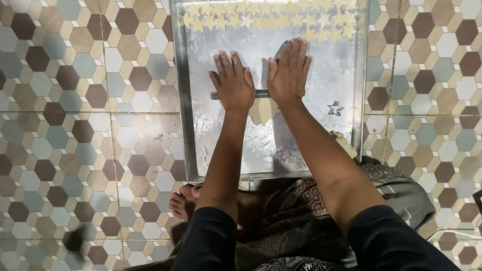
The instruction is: Using a star-shaped cutter to create shapes in dough and then removing the excess dough from the tray.
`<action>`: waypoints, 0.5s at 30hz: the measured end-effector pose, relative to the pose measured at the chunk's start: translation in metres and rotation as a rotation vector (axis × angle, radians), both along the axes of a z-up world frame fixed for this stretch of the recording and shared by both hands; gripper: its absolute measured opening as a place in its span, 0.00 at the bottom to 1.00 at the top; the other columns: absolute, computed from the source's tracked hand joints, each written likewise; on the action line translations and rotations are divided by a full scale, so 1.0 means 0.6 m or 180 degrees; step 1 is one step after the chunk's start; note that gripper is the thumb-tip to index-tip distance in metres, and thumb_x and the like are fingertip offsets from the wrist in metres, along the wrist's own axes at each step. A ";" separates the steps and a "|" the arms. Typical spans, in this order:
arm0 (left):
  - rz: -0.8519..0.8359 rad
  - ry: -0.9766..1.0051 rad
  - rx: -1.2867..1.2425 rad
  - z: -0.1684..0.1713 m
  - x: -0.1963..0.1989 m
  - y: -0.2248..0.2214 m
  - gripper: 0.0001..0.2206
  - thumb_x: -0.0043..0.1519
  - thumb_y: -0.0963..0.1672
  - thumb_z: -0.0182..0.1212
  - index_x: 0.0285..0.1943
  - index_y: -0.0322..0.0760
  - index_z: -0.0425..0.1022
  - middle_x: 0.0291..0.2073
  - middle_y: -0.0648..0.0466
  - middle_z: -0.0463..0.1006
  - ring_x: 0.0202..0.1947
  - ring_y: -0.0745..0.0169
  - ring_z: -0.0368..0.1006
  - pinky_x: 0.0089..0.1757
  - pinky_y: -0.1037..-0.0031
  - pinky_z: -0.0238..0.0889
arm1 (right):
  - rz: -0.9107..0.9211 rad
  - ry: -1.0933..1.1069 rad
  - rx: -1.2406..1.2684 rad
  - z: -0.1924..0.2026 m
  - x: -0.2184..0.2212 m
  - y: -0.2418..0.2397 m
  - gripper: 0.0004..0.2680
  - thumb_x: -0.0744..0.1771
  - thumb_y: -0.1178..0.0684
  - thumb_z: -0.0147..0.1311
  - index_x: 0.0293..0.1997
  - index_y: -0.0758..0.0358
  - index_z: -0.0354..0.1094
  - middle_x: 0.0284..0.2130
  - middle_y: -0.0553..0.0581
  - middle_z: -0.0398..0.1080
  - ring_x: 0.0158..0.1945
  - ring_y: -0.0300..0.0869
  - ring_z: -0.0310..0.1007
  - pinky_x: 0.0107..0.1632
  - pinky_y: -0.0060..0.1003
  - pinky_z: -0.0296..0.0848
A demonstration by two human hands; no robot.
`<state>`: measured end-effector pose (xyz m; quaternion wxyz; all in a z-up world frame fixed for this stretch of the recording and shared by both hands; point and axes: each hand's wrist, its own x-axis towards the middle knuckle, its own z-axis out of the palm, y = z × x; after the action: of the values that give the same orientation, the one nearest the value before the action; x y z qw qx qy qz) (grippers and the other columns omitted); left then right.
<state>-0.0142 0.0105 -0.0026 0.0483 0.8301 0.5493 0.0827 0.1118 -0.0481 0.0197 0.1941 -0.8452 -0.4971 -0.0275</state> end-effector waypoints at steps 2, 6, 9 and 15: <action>0.0037 -0.0036 0.0084 -0.003 0.008 0.019 0.27 0.73 0.51 0.39 0.79 0.35 0.50 0.77 0.35 0.49 0.78 0.36 0.40 0.67 0.38 0.43 | 0.0026 0.0031 -0.0128 -0.002 0.010 0.027 0.24 0.74 0.45 0.41 0.73 0.82 0.46 0.72 0.79 0.43 0.76 0.65 0.35 0.72 0.66 0.43; 0.0038 -0.0033 -0.0026 0.011 0.025 0.040 0.28 0.74 0.52 0.39 0.81 0.35 0.47 0.78 0.36 0.43 0.79 0.37 0.34 0.69 0.39 0.41 | -0.0026 -0.0053 -0.0309 0.009 0.018 0.047 0.26 0.76 0.45 0.42 0.75 0.80 0.39 0.74 0.76 0.39 0.78 0.62 0.31 0.75 0.63 0.41; -0.0081 -0.0123 0.0158 0.005 0.017 0.030 0.29 0.74 0.52 0.44 0.81 0.35 0.49 0.78 0.36 0.42 0.79 0.36 0.36 0.69 0.38 0.43 | 0.0004 0.0004 -0.0252 0.002 0.018 0.040 0.25 0.76 0.45 0.40 0.75 0.80 0.40 0.74 0.77 0.39 0.78 0.63 0.31 0.75 0.65 0.41; -0.0360 -0.0372 0.0493 0.007 -0.037 -0.053 0.26 0.68 0.49 0.51 0.74 0.33 0.62 0.74 0.35 0.55 0.76 0.38 0.48 0.64 0.39 0.51 | 0.0038 0.0002 -0.0177 -0.004 -0.026 -0.039 0.26 0.74 0.42 0.38 0.72 0.83 0.46 0.71 0.81 0.45 0.76 0.68 0.39 0.71 0.68 0.45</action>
<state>-0.0362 -0.0213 0.0017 0.0206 0.8548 0.4898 0.1703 0.0965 -0.0713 0.0170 0.1708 -0.8474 -0.5026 -0.0122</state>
